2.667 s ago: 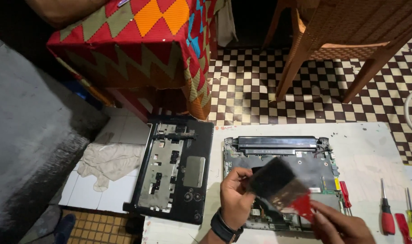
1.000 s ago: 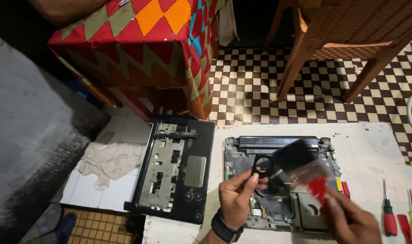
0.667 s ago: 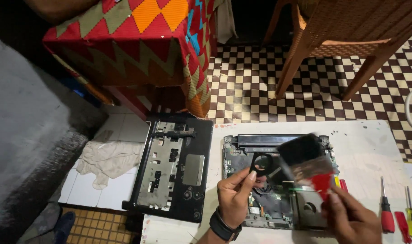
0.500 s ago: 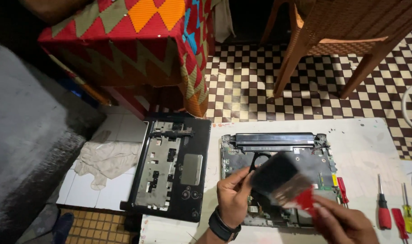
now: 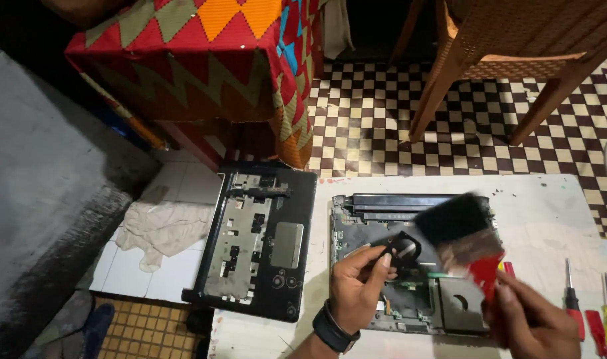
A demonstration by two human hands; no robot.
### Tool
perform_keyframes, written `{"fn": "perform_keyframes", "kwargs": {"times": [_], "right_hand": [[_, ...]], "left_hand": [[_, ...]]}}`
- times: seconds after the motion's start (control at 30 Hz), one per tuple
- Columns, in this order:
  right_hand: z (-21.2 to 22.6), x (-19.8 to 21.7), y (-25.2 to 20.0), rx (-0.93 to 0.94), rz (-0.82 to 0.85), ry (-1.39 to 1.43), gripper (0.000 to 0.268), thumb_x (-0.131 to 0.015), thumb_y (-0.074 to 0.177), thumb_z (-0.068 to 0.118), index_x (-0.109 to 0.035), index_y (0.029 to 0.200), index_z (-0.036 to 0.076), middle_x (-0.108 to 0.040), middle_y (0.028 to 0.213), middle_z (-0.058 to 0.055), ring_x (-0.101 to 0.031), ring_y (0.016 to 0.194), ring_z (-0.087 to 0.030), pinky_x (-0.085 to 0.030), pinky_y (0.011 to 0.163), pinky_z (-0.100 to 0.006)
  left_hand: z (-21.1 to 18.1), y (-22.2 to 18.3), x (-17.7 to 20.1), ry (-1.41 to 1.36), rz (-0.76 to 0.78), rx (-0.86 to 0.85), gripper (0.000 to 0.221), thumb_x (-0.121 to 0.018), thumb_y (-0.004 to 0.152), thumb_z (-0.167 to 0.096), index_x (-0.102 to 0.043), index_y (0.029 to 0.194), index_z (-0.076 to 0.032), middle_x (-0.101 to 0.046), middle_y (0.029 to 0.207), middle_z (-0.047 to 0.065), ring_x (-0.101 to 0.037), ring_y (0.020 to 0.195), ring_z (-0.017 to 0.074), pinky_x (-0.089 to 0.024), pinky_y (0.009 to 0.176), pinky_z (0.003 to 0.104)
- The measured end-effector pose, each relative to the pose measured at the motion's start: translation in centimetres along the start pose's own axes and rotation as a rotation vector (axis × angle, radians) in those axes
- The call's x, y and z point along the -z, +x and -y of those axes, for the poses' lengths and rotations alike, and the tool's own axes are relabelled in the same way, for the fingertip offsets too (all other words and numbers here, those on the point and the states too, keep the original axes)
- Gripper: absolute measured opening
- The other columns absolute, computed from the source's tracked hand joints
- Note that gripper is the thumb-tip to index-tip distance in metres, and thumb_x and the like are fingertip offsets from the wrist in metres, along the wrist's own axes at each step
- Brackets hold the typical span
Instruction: Cleaning internal components with a brush and removing parts with a screwdriver during a laptop repair.
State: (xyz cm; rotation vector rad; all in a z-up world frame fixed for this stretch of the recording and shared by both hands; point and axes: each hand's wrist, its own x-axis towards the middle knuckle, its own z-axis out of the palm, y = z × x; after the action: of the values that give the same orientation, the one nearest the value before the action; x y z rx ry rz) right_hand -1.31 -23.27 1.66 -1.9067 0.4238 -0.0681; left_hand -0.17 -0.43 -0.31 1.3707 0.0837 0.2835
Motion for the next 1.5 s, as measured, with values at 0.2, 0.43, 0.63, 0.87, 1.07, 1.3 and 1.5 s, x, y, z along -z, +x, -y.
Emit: {"fn": "perform_keyframes", "kwargs": {"times": [0.2,0.43,0.63,0.87,1.07,1.3,1.5], "right_hand": [[-2.6,-0.6,1.6,0.11,0.022,-0.036,0.037,-0.061,0.105,0.009,-0.068,0.139,-0.002,-0.069,0.073,-0.023,-0.054,0.052,-0.026,-0.044,0.039,-0.038],[-0.2,-0.1,0.4,0.288,-0.017,-0.055,0.033,-0.051,0.115,0.0,-0.061,0.141,-0.018,-0.065,0.092,-0.034,-0.06,0.06,-0.04,-0.05,0.044,-0.044],[-2.6,-0.9,1.2,0.208,-0.071,0.165,0.026,-0.051,0.122,-0.001,-0.06,0.14,-0.017,-0.058,0.095,-0.033,-0.06,0.072,-0.042,-0.058,0.06,-0.048],[-2.2,0.1,0.7,0.277,-0.024,0.049,0.032,-0.05,0.12,0.001,-0.059,0.143,-0.018,-0.063,0.097,-0.035,-0.063,0.075,-0.042,-0.056,0.056,-0.047],[-5.0,-0.6,1.6,0.337,-0.096,0.098,0.024,-0.056,0.123,-0.001,-0.065,0.139,-0.016,-0.057,0.084,-0.024,-0.058,0.067,-0.03,-0.051,0.054,-0.038],[-3.2,0.1,1.0,0.405,-0.065,-0.064,0.031,-0.053,0.12,-0.001,-0.063,0.143,-0.02,-0.067,0.106,-0.034,-0.065,0.078,-0.039,-0.055,0.059,-0.044],[-3.1,-0.4,1.2,0.347,-0.055,0.096,0.025,-0.054,0.121,-0.001,-0.064,0.139,-0.016,-0.06,0.087,-0.026,-0.06,0.064,-0.032,-0.051,0.05,-0.039]], "left_hand": [[-0.6,0.0,0.0,0.07,0.026,-0.015,0.03,-0.065,0.097,-0.024,-0.077,0.108,0.002,-0.072,0.094,0.013,-0.073,0.073,0.0192,-0.067,0.066,0.03],[-0.3,0.2,-0.1,0.044,-0.033,-0.038,0.031,-0.065,0.099,-0.021,-0.074,0.115,0.004,-0.068,0.096,0.012,-0.071,0.075,0.0196,-0.069,0.069,0.031],[-2.7,0.0,2.2,0.09,-0.083,-0.178,0.03,-0.057,0.103,-0.016,-0.069,0.121,0.005,-0.064,0.1,0.015,-0.067,0.071,0.0166,-0.064,0.059,0.026],[-5.5,3.1,12.4,0.48,-0.342,-0.134,0.026,-0.064,0.097,-0.025,-0.071,0.115,-0.009,-0.076,0.082,0.005,-0.074,0.07,0.0134,-0.066,0.06,0.025],[-6.8,4.6,18.3,0.885,-0.385,-0.272,0.017,-0.073,0.092,-0.007,-0.078,0.108,-0.008,-0.07,0.104,0.008,-0.066,0.078,0.0141,-0.06,0.064,0.024],[-4.7,5.5,22.0,1.448,-0.056,-0.539,0.019,-0.078,0.086,-0.004,-0.079,0.101,-0.014,-0.07,0.096,0.0,-0.062,0.082,0.0193,-0.055,0.056,0.033],[-2.4,6.4,24.3,1.621,0.095,-0.626,0.033,-0.074,0.077,0.006,-0.077,0.103,-0.013,-0.07,0.101,0.005,-0.064,0.083,0.0221,-0.056,0.053,0.032]]}}
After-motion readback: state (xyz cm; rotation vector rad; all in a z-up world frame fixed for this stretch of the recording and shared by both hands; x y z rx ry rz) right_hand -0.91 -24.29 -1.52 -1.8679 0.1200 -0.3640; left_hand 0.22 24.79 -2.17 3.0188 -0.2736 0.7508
